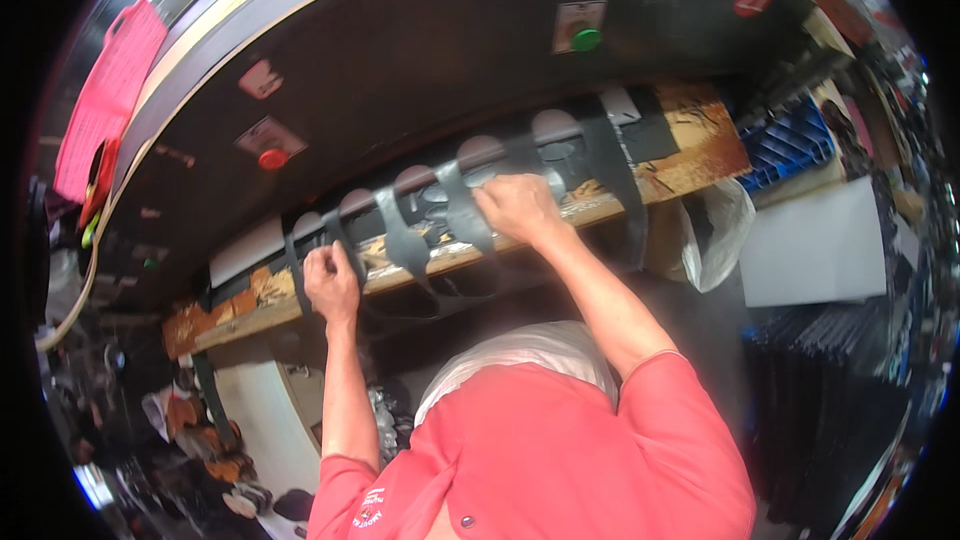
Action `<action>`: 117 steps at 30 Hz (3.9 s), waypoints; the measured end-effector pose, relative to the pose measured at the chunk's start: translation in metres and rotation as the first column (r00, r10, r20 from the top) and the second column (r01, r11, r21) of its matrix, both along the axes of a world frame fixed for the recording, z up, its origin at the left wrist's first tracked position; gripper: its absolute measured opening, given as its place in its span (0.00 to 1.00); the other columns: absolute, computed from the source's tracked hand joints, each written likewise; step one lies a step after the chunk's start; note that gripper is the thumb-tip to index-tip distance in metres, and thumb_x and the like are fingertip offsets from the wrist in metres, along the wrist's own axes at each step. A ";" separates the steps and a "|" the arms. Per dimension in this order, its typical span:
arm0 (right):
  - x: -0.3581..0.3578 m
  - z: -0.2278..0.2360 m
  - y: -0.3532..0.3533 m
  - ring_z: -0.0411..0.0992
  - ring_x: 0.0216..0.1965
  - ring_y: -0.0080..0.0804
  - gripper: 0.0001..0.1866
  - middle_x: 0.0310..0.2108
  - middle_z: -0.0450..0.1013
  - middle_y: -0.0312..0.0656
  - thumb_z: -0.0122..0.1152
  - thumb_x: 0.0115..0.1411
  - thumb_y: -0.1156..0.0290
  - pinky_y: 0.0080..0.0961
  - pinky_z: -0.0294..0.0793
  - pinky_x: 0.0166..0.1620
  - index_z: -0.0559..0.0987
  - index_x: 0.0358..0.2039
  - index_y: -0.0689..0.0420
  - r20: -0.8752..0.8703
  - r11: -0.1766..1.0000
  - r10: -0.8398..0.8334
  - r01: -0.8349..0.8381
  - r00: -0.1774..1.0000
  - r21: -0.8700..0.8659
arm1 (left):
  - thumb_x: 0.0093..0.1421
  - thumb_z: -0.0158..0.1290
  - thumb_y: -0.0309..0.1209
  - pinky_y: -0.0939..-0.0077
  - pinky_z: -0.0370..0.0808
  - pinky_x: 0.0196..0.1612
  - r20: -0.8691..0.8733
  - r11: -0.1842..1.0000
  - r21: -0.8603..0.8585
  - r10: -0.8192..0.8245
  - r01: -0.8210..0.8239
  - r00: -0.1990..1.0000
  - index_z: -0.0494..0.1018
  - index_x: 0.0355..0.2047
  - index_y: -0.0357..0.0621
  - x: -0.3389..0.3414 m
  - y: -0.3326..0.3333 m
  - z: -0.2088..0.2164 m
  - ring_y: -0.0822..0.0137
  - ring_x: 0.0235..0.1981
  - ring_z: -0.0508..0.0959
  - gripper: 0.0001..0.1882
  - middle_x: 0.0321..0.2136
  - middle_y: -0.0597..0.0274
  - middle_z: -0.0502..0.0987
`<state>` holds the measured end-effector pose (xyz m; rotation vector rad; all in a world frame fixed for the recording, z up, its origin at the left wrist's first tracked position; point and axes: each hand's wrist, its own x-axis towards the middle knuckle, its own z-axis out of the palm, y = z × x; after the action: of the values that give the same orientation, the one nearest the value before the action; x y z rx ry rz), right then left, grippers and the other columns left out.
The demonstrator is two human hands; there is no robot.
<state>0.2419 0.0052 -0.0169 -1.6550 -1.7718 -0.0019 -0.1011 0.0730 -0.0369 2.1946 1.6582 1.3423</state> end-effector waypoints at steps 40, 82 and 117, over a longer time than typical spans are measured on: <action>-0.195 0.062 0.030 0.66 0.61 0.72 0.45 0.61 0.63 0.76 0.78 0.48 0.55 0.62 0.71 0.60 0.76 0.64 0.66 0.019 0.981 0.117 -0.112 0.993 -0.157 | 0.68 0.48 0.20 0.39 0.62 0.74 0.084 0.985 -0.116 -0.119 0.128 0.989 0.69 0.67 0.32 -0.008 -0.056 0.046 0.35 0.68 0.71 0.26 0.62 0.36 0.76; -0.122 0.071 0.026 0.69 0.68 0.44 0.51 0.68 0.69 0.56 0.72 0.50 0.65 0.37 0.63 0.73 0.65 0.74 0.68 -0.992 0.805 0.047 -0.592 0.113 -0.029 | 0.72 0.56 0.31 0.61 0.79 0.57 0.162 0.807 -0.235 0.582 -0.542 0.797 0.79 0.56 0.29 -0.204 -0.041 0.047 0.49 0.49 0.85 0.18 0.47 0.39 0.85; -0.091 0.048 -0.016 0.70 0.69 0.49 0.32 0.68 0.71 0.53 0.74 0.62 0.61 0.40 0.68 0.71 0.79 0.63 0.61 -0.435 0.980 -0.021 -0.066 0.900 -0.185 | 0.64 0.64 0.24 0.51 0.78 0.59 0.186 0.923 -0.201 -0.294 0.329 0.937 0.80 0.51 0.32 -0.027 -0.103 0.069 0.40 0.56 0.81 0.15 0.52 0.40 0.82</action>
<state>0.1513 -0.0111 0.0308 -1.6131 -1.4790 0.5321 -0.1279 -0.0301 0.0324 2.0554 1.2694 1.1380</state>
